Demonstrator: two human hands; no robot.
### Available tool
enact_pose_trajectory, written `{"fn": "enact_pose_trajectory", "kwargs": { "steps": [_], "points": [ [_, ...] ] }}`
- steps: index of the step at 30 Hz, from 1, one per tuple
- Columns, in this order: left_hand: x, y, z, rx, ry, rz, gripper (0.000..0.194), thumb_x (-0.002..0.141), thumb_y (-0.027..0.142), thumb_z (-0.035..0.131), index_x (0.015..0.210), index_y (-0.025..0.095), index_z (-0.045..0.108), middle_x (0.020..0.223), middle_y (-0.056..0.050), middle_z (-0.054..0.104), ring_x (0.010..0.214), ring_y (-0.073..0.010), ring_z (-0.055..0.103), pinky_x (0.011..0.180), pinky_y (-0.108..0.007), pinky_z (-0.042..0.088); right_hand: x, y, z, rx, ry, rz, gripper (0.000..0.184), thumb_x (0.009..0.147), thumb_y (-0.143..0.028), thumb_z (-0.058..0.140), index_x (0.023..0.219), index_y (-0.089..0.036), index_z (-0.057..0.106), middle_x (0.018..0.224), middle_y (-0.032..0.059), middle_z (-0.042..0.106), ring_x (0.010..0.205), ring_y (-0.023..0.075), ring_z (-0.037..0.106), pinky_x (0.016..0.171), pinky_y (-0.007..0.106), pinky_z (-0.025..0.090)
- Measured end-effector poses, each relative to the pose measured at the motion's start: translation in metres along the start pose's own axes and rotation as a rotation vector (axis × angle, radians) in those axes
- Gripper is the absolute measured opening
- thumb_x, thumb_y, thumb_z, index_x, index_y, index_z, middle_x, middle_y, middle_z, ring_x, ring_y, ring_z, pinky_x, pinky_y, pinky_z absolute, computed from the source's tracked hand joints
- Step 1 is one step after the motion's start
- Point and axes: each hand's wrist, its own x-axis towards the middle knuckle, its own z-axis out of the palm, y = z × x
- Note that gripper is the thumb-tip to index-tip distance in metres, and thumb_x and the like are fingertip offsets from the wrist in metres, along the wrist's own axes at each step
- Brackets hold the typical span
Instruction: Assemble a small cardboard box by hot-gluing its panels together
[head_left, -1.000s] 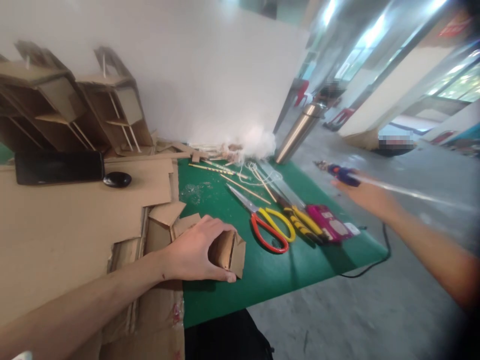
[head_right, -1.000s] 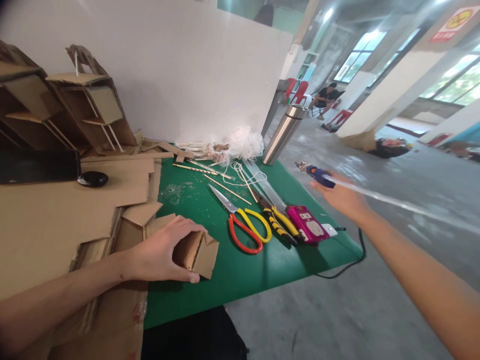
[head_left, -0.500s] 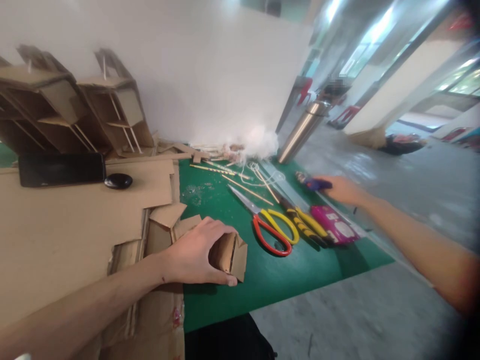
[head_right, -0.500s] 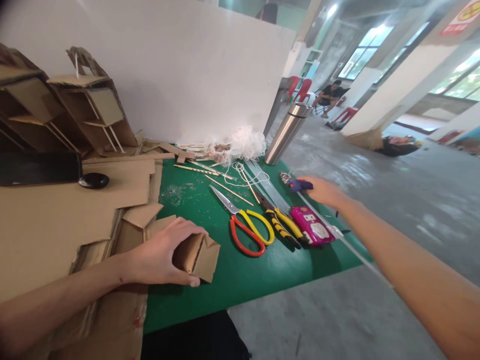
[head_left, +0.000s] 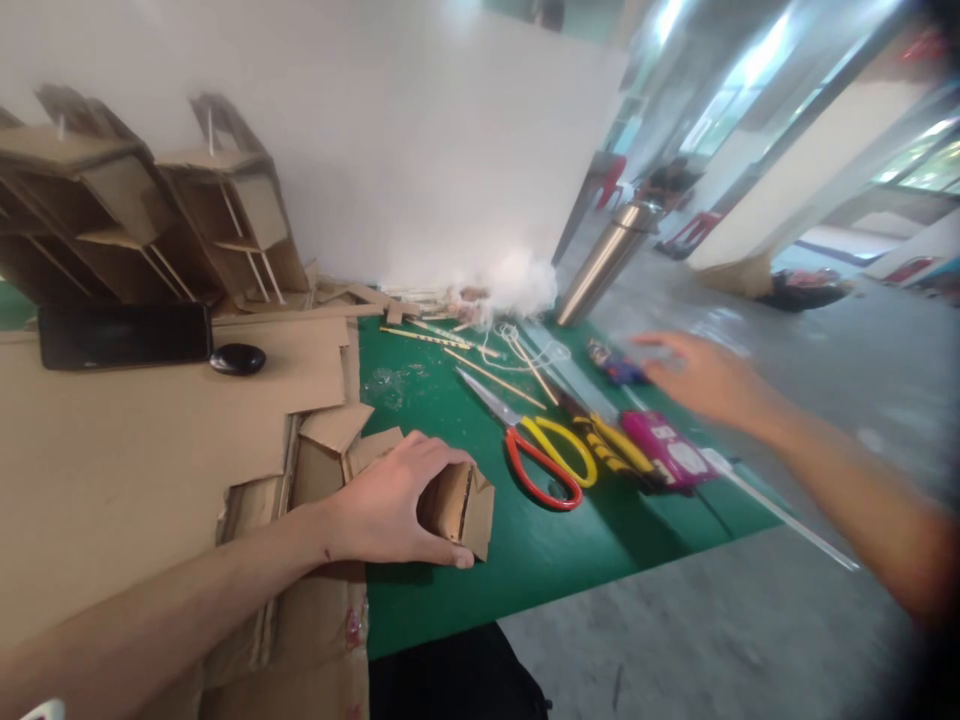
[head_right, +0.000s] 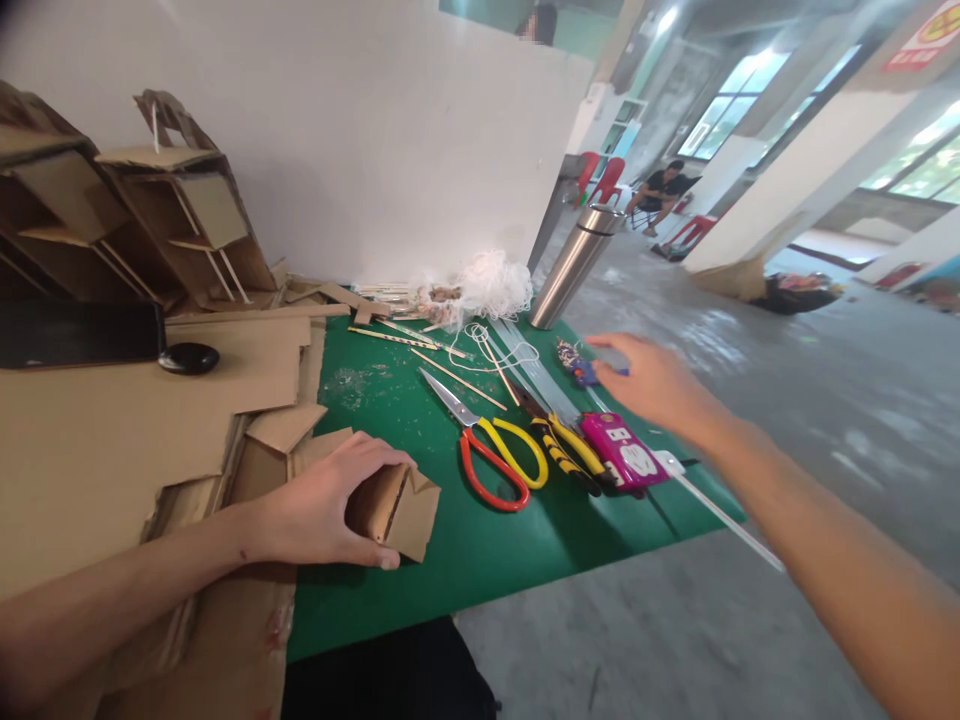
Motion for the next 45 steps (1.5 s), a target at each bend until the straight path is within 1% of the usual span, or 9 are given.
{"fn": "enact_pose_trajectory", "kwargs": {
  "steps": [1,4,7,9,12,19,30,37,45],
  "points": [
    [0.000,0.000,0.000,0.001,0.002,-0.001,0.075,0.062,0.051,0.088,0.127,0.025,0.059,0.118,-0.008,0.063,0.113,-0.0328,0.055,0.097,-0.048,0.049,-0.016,-0.015,-0.004,0.048,-0.043,-0.054,0.038,0.097,-0.032,0.051,0.130,-0.018,0.064,0.129,0.0128,0.069,0.107,0.0257,0.070,0.087,0.033,0.052],
    [0.000,-0.001,0.000,0.005,-0.007,-0.003,0.076,0.064,0.052,0.087,0.129,0.025,0.058,0.119,-0.009,0.063,0.113,-0.0327,0.055,0.097,-0.048,0.049,-0.072,-0.066,-0.004,0.364,-0.138,-0.249,0.042,0.095,-0.042,0.054,0.134,-0.025,0.057,0.138,0.0114,0.062,0.124,0.0316,0.061,0.100,0.048,0.051],
    [0.000,0.000,0.000,0.024,-0.008,0.012,0.077,0.065,0.051,0.087,0.129,0.024,0.057,0.119,-0.008,0.063,0.113,-0.0324,0.055,0.098,-0.047,0.048,-0.115,-0.110,0.015,0.497,-0.306,-0.403,0.069,0.084,-0.050,0.068,0.144,-0.026,0.043,0.146,0.0154,0.054,0.132,0.0368,0.054,0.102,0.056,0.049],
    [0.001,0.001,-0.001,0.037,0.005,0.019,0.076,0.064,0.050,0.088,0.128,0.023,0.057,0.118,-0.008,0.063,0.113,-0.0323,0.055,0.099,-0.047,0.048,-0.128,-0.130,0.031,0.500,-0.403,-0.405,0.087,0.074,-0.051,0.076,0.147,-0.023,0.038,0.148,0.0194,0.051,0.135,0.0414,0.049,0.102,0.061,0.048],
    [0.001,0.002,-0.001,0.036,0.014,0.020,0.074,0.063,0.048,0.088,0.126,0.023,0.058,0.118,-0.008,0.063,0.112,-0.0320,0.056,0.099,-0.048,0.048,-0.129,-0.144,0.047,0.531,-0.424,-0.349,0.083,0.074,-0.044,0.075,0.144,-0.021,0.036,0.144,0.0200,0.052,0.134,0.0407,0.048,0.102,0.061,0.046],
    [0.000,0.001,-0.001,0.052,0.017,0.042,0.074,0.064,0.049,0.088,0.127,0.024,0.058,0.120,-0.009,0.064,0.111,-0.0325,0.055,0.099,-0.049,0.048,-0.128,-0.146,0.060,0.686,-0.337,-0.354,0.061,0.081,-0.031,0.065,0.135,-0.023,0.036,0.135,0.0173,0.056,0.127,0.0353,0.053,0.101,0.057,0.048],
    [0.000,-0.002,0.001,0.048,0.012,0.015,0.099,0.064,0.052,0.088,0.147,0.024,0.041,0.131,-0.012,0.059,0.123,-0.0350,0.049,0.106,-0.054,0.044,-0.137,-0.139,0.078,0.750,-0.247,-0.365,0.071,0.086,-0.029,0.063,0.146,-0.029,0.025,0.148,0.0155,0.038,0.141,0.0347,0.040,0.112,0.054,0.044],
    [-0.001,0.000,-0.001,0.059,0.006,0.034,0.094,0.066,0.049,0.086,0.145,0.023,0.042,0.134,-0.012,0.058,0.125,-0.0362,0.049,0.107,-0.055,0.044,-0.138,-0.137,0.078,0.744,-0.189,-0.375,0.073,0.088,-0.030,0.063,0.150,-0.031,0.025,0.147,0.0134,0.039,0.140,0.0340,0.041,0.111,0.050,0.046],
    [-0.009,-0.005,-0.004,-0.034,-0.009,0.069,0.084,0.076,0.034,0.074,0.146,0.023,0.028,0.145,-0.013,0.045,0.134,-0.0331,0.046,0.114,-0.051,0.041,-0.141,-0.134,0.082,0.788,-0.103,-0.348,0.077,0.087,-0.027,0.065,0.152,-0.035,0.024,0.149,0.0108,0.040,0.141,0.0323,0.042,0.111,0.049,0.047]
  ]
}}
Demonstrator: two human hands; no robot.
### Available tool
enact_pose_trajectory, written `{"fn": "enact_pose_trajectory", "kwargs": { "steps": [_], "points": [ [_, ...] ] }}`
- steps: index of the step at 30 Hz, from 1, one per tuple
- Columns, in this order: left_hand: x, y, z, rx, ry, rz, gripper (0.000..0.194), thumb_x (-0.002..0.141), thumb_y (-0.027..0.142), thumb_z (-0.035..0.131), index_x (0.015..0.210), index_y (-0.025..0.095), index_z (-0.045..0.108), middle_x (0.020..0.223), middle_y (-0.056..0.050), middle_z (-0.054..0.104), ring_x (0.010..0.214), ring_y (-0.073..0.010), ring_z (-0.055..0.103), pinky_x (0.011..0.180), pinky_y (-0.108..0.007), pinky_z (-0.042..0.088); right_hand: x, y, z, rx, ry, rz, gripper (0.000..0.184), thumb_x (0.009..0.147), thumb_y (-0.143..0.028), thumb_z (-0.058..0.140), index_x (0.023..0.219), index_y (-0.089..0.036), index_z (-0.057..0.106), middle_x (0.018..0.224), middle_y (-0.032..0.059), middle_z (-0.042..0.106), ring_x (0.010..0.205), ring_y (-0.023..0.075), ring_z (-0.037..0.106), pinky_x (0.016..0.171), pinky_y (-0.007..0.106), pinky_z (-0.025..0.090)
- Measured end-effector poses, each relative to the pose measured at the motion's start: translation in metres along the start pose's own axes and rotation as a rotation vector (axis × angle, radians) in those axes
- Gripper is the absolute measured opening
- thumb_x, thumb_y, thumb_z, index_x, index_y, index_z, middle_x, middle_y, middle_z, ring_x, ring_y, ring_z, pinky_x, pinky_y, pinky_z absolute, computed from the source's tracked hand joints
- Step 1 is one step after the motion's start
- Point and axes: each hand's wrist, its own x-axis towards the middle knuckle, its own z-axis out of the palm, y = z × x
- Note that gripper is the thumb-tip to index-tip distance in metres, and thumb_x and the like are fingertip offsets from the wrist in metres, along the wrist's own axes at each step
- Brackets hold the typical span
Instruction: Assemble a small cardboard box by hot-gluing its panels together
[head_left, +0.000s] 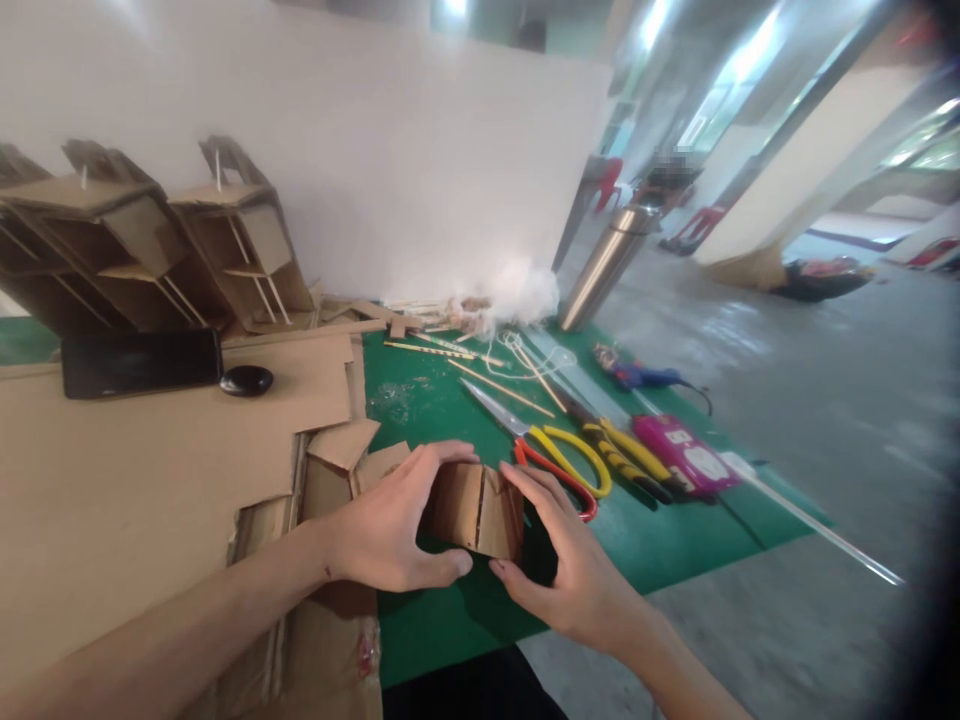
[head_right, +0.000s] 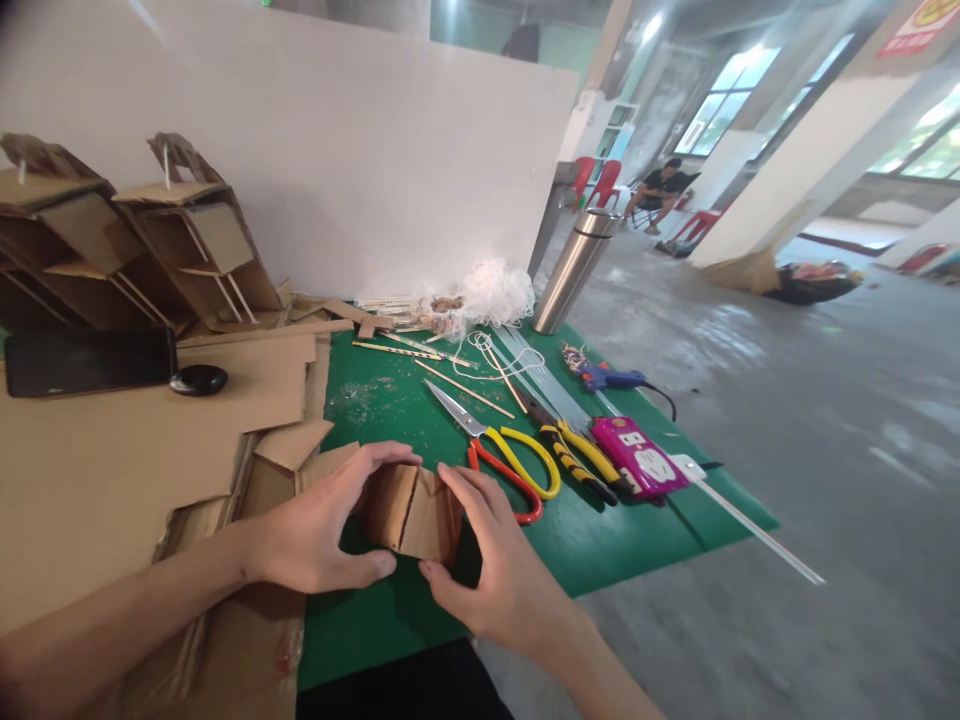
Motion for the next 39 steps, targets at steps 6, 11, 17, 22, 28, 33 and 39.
{"fn": "enact_pose_trajectory", "kwargs": {
  "steps": [6,11,17,22,28,33,39],
  "points": [
    [0.0005,0.0003,-0.0006,-0.042,0.025,0.043,0.059,0.080,0.028,0.068,0.128,0.025,0.034,0.136,-0.011,0.050,0.122,-0.0286,0.054,0.101,-0.046,0.049,0.0015,-0.0006,-0.0011,0.032,0.031,-0.045,0.067,0.087,-0.027,0.066,0.145,-0.033,0.034,0.143,0.0105,0.046,0.137,0.0303,0.047,0.109,0.047,0.049],
    [0.0005,0.0019,-0.0002,-0.007,0.035,0.075,0.042,0.079,0.023,0.068,0.109,0.026,0.040,0.132,-0.007,0.055,0.114,-0.0252,0.055,0.097,-0.042,0.048,0.0013,0.0008,-0.0005,0.028,0.039,-0.061,0.065,0.086,-0.026,0.067,0.144,-0.032,0.037,0.143,0.0107,0.046,0.137,0.0308,0.047,0.108,0.046,0.050],
    [0.0023,0.0028,-0.0001,0.028,0.061,0.068,0.041,0.077,0.024,0.069,0.108,0.026,0.042,0.128,-0.004,0.058,0.111,-0.0240,0.054,0.093,-0.039,0.047,0.0004,0.0025,-0.0003,0.016,0.020,-0.049,0.066,0.087,-0.027,0.067,0.145,-0.034,0.037,0.143,0.0104,0.045,0.137,0.0306,0.046,0.109,0.047,0.049],
    [0.0028,0.0036,0.0000,0.059,0.078,0.061,0.041,0.077,0.025,0.069,0.108,0.026,0.042,0.127,-0.003,0.060,0.106,-0.0237,0.055,0.091,-0.039,0.046,0.0006,0.0032,-0.0006,0.022,0.016,-0.040,0.064,0.087,-0.028,0.068,0.145,-0.034,0.040,0.142,0.0097,0.046,0.135,0.0299,0.048,0.108,0.045,0.051],
    [0.0033,0.0029,0.0005,0.068,0.076,0.043,0.039,0.076,0.027,0.069,0.107,0.025,0.044,0.125,-0.005,0.061,0.103,-0.0247,0.056,0.088,-0.039,0.048,0.0004,0.0050,0.0003,0.022,0.038,-0.040,0.063,0.086,-0.028,0.069,0.144,-0.033,0.044,0.142,0.0089,0.048,0.135,0.0299,0.049,0.109,0.045,0.050],
    [0.0034,0.0036,0.0001,0.080,0.078,0.033,0.040,0.076,0.027,0.069,0.107,0.025,0.044,0.125,-0.005,0.062,0.104,-0.0251,0.057,0.089,-0.040,0.049,0.0014,0.0046,0.0000,0.020,0.032,-0.036,0.063,0.087,-0.028,0.068,0.144,-0.033,0.044,0.143,0.0097,0.048,0.135,0.0308,0.048,0.109,0.047,0.050],
    [0.0012,0.0028,0.0014,0.064,0.083,0.039,0.041,0.077,0.029,0.070,0.107,0.025,0.043,0.139,-0.011,0.055,0.117,-0.0290,0.057,0.096,-0.044,0.048,0.0024,0.0015,-0.0006,0.031,0.026,-0.025,0.065,0.088,-0.026,0.066,0.145,-0.032,0.037,0.145,0.0114,0.046,0.138,0.0316,0.046,0.111,0.052,0.047]
  ]
}}
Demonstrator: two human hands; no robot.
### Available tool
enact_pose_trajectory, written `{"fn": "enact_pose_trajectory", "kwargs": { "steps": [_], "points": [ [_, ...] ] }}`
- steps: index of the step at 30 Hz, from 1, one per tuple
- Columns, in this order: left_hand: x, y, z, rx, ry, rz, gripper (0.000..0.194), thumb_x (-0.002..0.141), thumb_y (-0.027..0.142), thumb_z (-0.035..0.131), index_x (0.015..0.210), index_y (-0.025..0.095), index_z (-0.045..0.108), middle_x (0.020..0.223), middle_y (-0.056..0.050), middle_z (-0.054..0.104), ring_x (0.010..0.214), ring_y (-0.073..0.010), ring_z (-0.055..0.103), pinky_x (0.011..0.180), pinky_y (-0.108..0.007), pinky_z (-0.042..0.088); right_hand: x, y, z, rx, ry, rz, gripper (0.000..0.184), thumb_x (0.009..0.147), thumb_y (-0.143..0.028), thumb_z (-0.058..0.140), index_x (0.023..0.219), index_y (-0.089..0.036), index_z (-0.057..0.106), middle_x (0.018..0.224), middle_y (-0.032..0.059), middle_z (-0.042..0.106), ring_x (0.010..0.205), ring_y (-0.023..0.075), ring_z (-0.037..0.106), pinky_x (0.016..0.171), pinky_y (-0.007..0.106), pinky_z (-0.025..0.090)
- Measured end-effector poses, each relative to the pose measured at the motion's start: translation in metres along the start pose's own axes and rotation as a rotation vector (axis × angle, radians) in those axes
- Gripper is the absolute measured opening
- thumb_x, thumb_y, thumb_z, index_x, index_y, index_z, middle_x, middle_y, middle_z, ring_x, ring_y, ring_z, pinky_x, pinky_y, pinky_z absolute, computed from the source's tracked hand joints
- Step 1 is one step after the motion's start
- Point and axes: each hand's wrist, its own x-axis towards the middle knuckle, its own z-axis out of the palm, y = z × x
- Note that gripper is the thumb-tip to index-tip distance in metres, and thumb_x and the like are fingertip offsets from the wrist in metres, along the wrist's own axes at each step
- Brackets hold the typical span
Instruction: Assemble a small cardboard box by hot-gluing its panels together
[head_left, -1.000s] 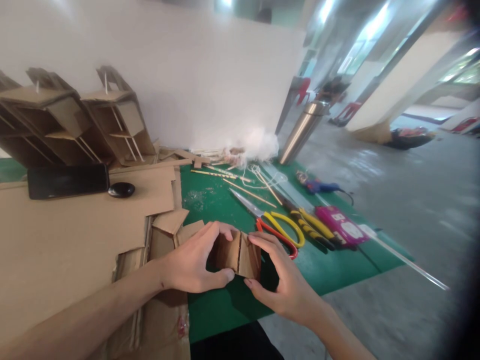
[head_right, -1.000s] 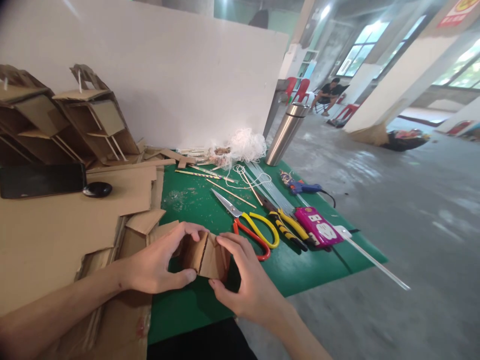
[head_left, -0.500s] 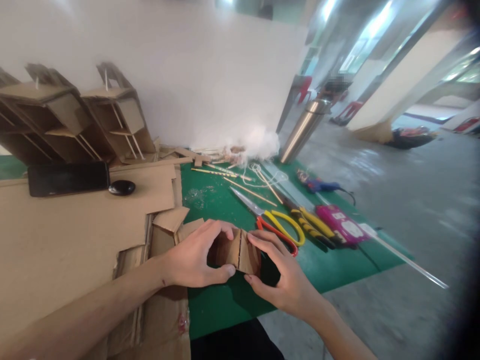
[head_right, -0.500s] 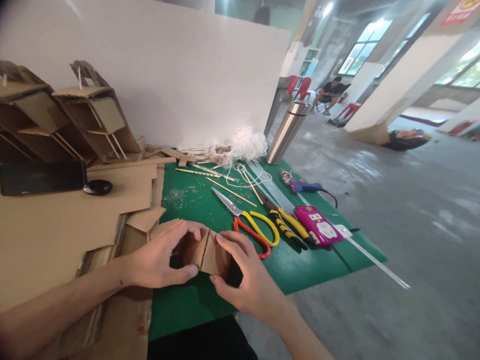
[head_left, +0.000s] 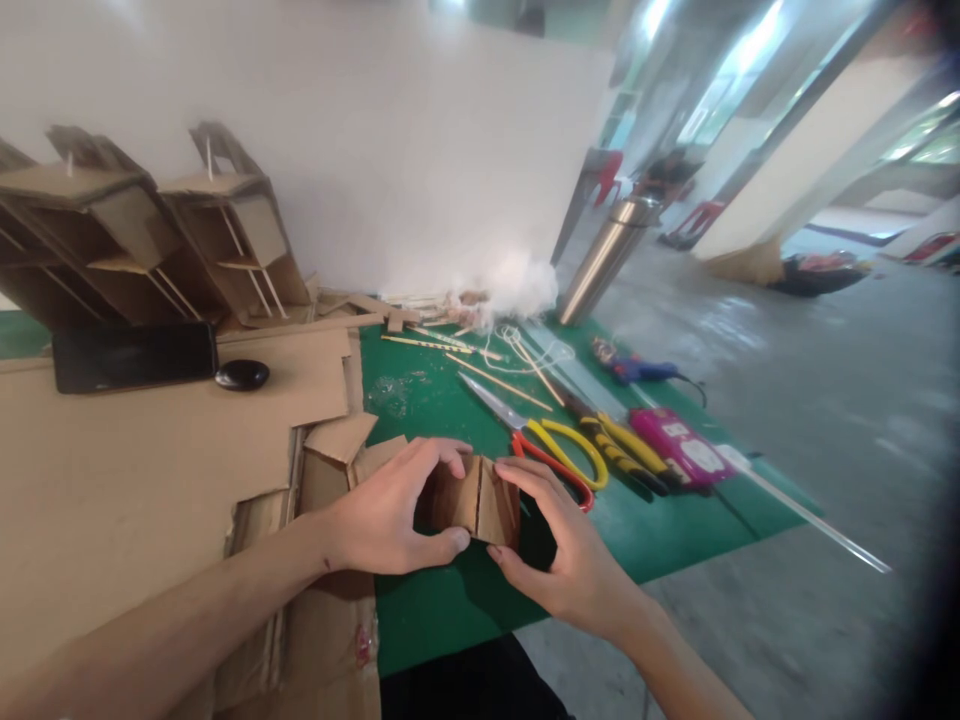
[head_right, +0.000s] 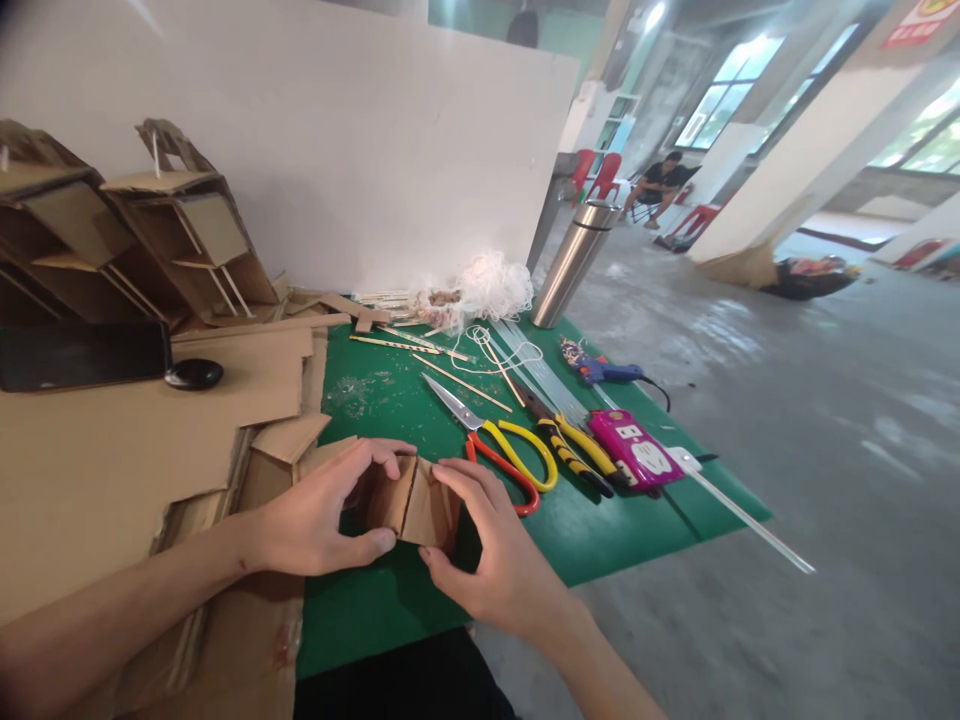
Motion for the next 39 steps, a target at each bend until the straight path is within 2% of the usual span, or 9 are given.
{"fn": "enact_pose_trajectory", "kwargs": {
  "steps": [6,14,18,21,24,28,31,34,39],
  "points": [
    [-0.001,-0.001,-0.001,-0.062,0.001,-0.024,0.049,0.079,0.039,0.074,0.113,0.026,0.041,0.155,-0.017,0.036,0.132,-0.0360,0.050,0.096,-0.051,0.049,-0.003,-0.001,0.000,0.040,0.049,0.028,0.068,0.089,-0.027,0.066,0.147,-0.032,0.032,0.149,0.0116,0.044,0.141,0.0322,0.043,0.112,0.053,0.046],
    [-0.002,-0.004,0.000,-0.068,0.075,0.025,0.062,0.080,0.045,0.074,0.123,0.026,0.034,0.150,-0.019,0.039,0.134,-0.0350,0.047,0.097,-0.051,0.051,-0.004,-0.002,0.000,0.045,0.147,0.012,0.066,0.089,-0.028,0.067,0.146,-0.031,0.035,0.149,0.0119,0.045,0.140,0.0338,0.043,0.108,0.051,0.049],
    [0.001,-0.003,-0.006,0.096,0.116,0.065,0.072,0.079,0.058,0.074,0.128,0.023,0.035,0.146,-0.020,0.044,0.131,-0.0370,0.050,0.101,-0.055,0.047,-0.004,-0.001,0.001,0.080,0.199,0.015,0.066,0.089,-0.029,0.066,0.148,-0.031,0.034,0.150,0.0118,0.043,0.138,0.0330,0.045,0.106,0.051,0.050],
    [0.005,-0.003,-0.017,0.367,0.062,0.109,0.085,0.068,0.072,0.075,0.127,0.018,0.046,0.140,-0.021,0.053,0.129,-0.0421,0.050,0.104,-0.059,0.042,-0.006,0.000,0.002,0.110,0.235,0.059,0.068,0.090,-0.032,0.066,0.149,-0.031,0.032,0.151,0.0127,0.042,0.137,0.0336,0.046,0.107,0.053,0.048],
    [0.007,-0.003,-0.030,0.596,0.012,0.003,0.080,0.069,0.069,0.075,0.127,0.018,0.055,0.135,-0.018,0.059,0.126,-0.0436,0.051,0.105,-0.060,0.038,-0.007,0.003,0.004,0.125,0.274,0.121,0.069,0.090,-0.036,0.067,0.149,-0.030,0.032,0.151,0.0138,0.042,0.136,0.0348,0.047,0.108,0.056,0.046],
    [0.005,-0.006,-0.042,0.747,-0.025,-0.169,0.070,0.079,0.065,0.063,0.126,0.013,0.060,0.123,-0.020,0.066,0.118,-0.0445,0.057,0.102,-0.061,0.036,-0.008,0.006,0.007,0.192,0.319,0.168,0.069,0.090,-0.039,0.067,0.148,-0.031,0.032,0.152,0.0141,0.041,0.135,0.0353,0.048,0.103,0.056,0.050],
    [0.004,-0.009,-0.043,0.761,-0.030,-0.150,0.055,0.082,0.054,0.061,0.118,0.014,0.066,0.111,-0.019,0.071,0.112,-0.0437,0.060,0.100,-0.060,0.036,-0.007,0.007,0.008,0.233,0.351,0.191,0.067,0.089,-0.039,0.067,0.147,-0.031,0.034,0.151,0.0142,0.041,0.135,0.0350,0.048,0.100,0.054,0.052],
    [0.005,-0.009,-0.040,0.701,-0.021,-0.077,0.040,0.079,0.047,0.065,0.107,0.018,0.068,0.099,-0.013,0.074,0.107,-0.0400,0.063,0.106,-0.061,0.032,-0.006,0.007,0.008,0.243,0.374,0.199,0.067,0.089,-0.039,0.068,0.146,-0.030,0.035,0.150,0.0145,0.042,0.135,0.0352,0.047,0.100,0.052,0.053],
    [0.008,-0.003,-0.033,0.587,-0.069,-0.018,0.047,0.079,0.043,0.070,0.119,0.020,0.060,0.112,-0.011,0.073,0.113,-0.0355,0.063,0.116,-0.063,0.023,-0.003,0.005,0.007,0.282,0.412,0.211,0.064,0.090,-0.039,0.067,0.145,-0.031,0.035,0.148,0.0150,0.042,0.136,0.0349,0.047,0.102,0.055,0.051]
  ]
}}
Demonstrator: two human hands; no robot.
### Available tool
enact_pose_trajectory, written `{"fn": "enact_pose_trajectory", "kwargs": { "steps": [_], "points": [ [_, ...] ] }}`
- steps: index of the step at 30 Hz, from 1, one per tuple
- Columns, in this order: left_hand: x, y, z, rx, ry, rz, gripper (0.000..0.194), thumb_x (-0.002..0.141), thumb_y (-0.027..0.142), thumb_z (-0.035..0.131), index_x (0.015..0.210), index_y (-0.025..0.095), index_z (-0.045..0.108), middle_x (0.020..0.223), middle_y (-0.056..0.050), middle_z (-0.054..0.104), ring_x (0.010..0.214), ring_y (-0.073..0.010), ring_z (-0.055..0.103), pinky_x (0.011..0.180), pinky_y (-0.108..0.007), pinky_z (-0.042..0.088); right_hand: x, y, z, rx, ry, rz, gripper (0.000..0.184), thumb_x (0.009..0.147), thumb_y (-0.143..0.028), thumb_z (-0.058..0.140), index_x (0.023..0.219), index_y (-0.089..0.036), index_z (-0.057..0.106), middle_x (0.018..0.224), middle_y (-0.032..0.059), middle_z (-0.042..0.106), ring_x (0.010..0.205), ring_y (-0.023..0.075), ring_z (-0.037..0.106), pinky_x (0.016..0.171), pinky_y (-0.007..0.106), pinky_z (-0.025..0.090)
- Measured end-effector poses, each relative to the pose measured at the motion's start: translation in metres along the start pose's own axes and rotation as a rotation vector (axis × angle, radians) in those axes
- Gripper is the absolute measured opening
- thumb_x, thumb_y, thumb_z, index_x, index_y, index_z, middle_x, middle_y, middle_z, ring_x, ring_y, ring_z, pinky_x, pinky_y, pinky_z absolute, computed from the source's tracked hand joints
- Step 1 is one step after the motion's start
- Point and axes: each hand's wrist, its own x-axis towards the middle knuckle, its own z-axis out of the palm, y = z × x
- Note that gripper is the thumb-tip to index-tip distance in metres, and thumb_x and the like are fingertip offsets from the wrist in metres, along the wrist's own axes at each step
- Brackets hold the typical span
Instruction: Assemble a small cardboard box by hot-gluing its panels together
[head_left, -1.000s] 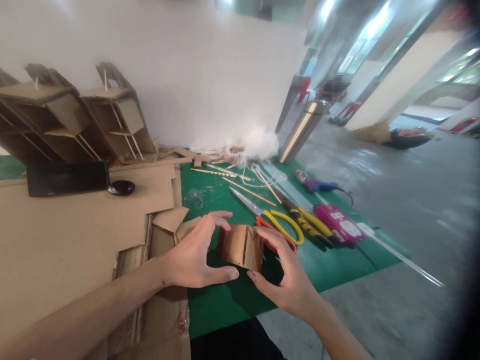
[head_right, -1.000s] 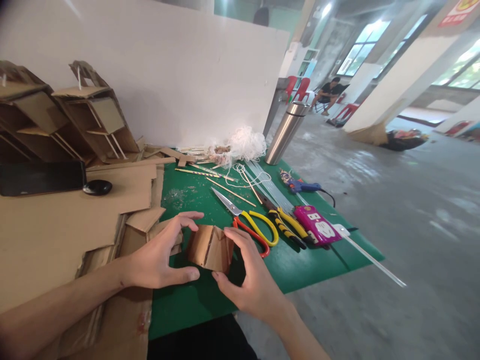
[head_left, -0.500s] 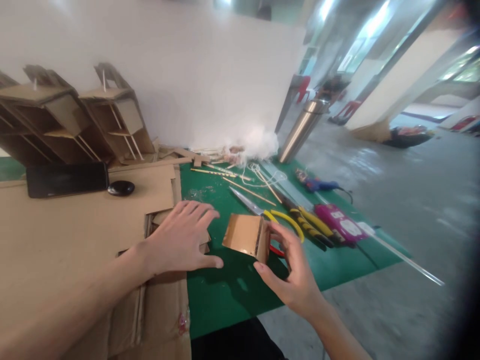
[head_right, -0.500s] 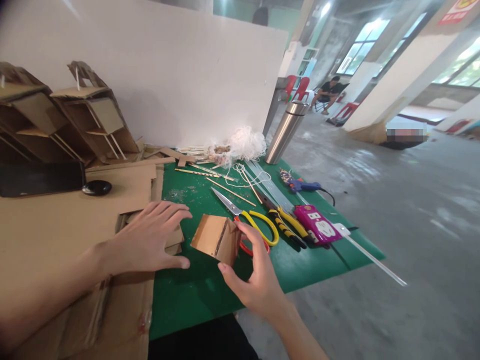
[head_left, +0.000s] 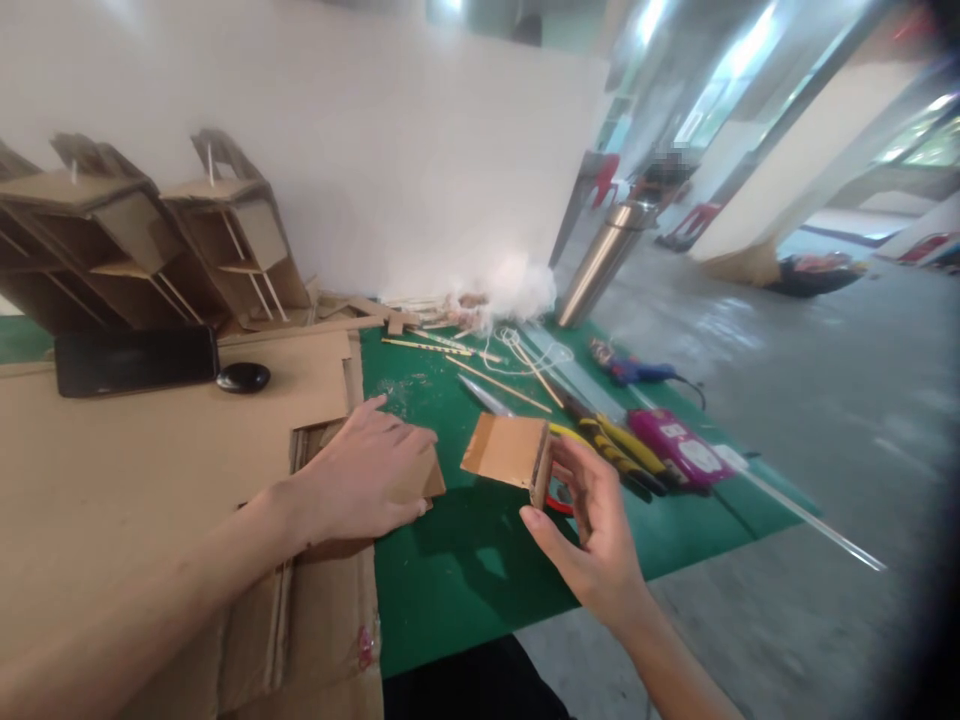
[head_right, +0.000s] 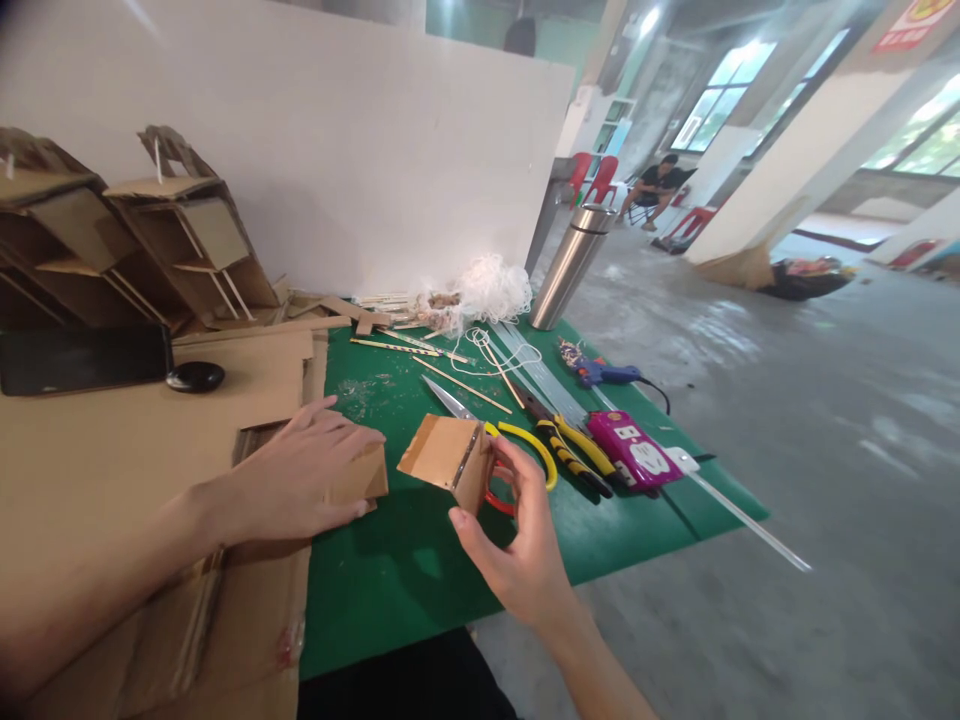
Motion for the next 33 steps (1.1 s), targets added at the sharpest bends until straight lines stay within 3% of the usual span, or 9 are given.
{"fn": "enact_pose_trajectory", "kwargs": {
  "steps": [4,7,10,17,21,25,27,30,33],
  "points": [
    [-0.003,0.012,0.005,-0.199,-0.064,0.166,0.056,0.079,0.027,0.069,0.132,0.021,0.051,0.134,-0.011,0.064,0.128,-0.0323,0.056,0.111,-0.050,0.041,0.004,-0.003,0.002,0.089,0.082,0.011,0.060,0.092,-0.038,0.065,0.143,-0.032,0.034,0.150,0.0146,0.041,0.136,0.0328,0.048,0.104,0.055,0.051],
    [-0.006,0.021,0.012,-0.280,-0.106,0.274,0.059,0.078,0.021,0.066,0.134,0.026,0.050,0.147,-0.007,0.057,0.141,-0.0332,0.044,0.114,-0.051,0.038,0.006,-0.002,0.002,0.135,0.138,0.013,0.057,0.091,-0.038,0.066,0.140,-0.032,0.039,0.150,0.0132,0.043,0.138,0.0326,0.047,0.111,0.058,0.044],
    [-0.008,0.025,0.018,-0.304,-0.141,0.337,0.066,0.078,0.024,0.067,0.141,0.027,0.046,0.153,-0.008,0.050,0.145,-0.0346,0.040,0.116,-0.053,0.037,0.007,0.000,0.002,0.160,0.137,0.044,0.057,0.091,-0.039,0.066,0.140,-0.033,0.039,0.153,0.0126,0.040,0.137,0.0324,0.049,0.110,0.056,0.046],
    [-0.006,0.010,0.020,-0.136,-0.063,0.253,0.064,0.073,0.016,0.059,0.136,0.017,0.050,0.136,-0.015,0.061,0.124,-0.0353,0.056,0.107,-0.052,0.044,0.008,-0.004,0.000,0.135,0.118,0.028,0.057,0.091,-0.040,0.066,0.140,-0.032,0.039,0.151,0.0134,0.043,0.138,0.0327,0.046,0.110,0.056,0.045],
    [-0.001,0.002,0.027,-0.093,-0.017,0.194,0.038,0.088,0.014,0.051,0.125,0.018,0.057,0.119,-0.011,0.069,0.114,-0.0295,0.062,0.102,-0.048,0.048,0.007,-0.005,0.001,0.121,0.093,0.030,0.059,0.090,-0.040,0.067,0.141,-0.033,0.038,0.152,0.0126,0.042,0.139,0.0330,0.045,0.111,0.058,0.043],
    [0.000,0.000,0.033,-0.086,0.053,0.173,0.029,0.092,0.012,0.047,0.117,0.020,0.058,0.120,-0.010,0.069,0.119,-0.0271,0.062,0.116,-0.054,0.033,0.004,-0.001,-0.003,0.038,0.019,-0.001,0.062,0.091,-0.039,0.066,0.145,-0.034,0.035,0.157,0.0119,0.036,0.137,0.0322,0.047,0.110,0.056,0.046],
    [-0.002,0.000,0.033,-0.134,0.039,0.167,0.040,0.087,0.017,0.056,0.126,0.018,0.053,0.129,-0.013,0.066,0.126,-0.0290,0.058,0.121,-0.057,0.025,0.004,0.000,-0.007,-0.032,-0.074,-0.078,0.067,0.092,-0.036,0.067,0.149,-0.034,0.032,0.157,0.0115,0.037,0.139,0.0318,0.045,0.110,0.054,0.046],
    [-0.004,0.002,0.030,-0.213,-0.036,0.170,0.077,0.078,0.030,0.070,0.145,0.013,0.035,0.147,-0.020,0.053,0.138,-0.0350,0.048,0.124,-0.060,0.016,0.005,0.001,-0.017,-0.151,-0.247,-0.199,0.070,0.093,-0.027,0.065,0.152,-0.036,0.028,0.156,0.0095,0.040,0.143,0.0291,0.043,0.111,0.050,0.048],
    [-0.004,0.003,0.029,-0.272,-0.096,0.172,0.100,0.077,0.041,0.076,0.155,0.019,0.018,0.159,-0.019,0.038,0.146,-0.0384,0.036,0.123,-0.062,0.014,0.009,0.000,-0.026,-0.241,-0.346,-0.317,0.070,0.094,-0.020,0.063,0.153,-0.036,0.027,0.152,0.0086,0.046,0.146,0.0268,0.040,0.113,0.047,0.047]
  ]
}}
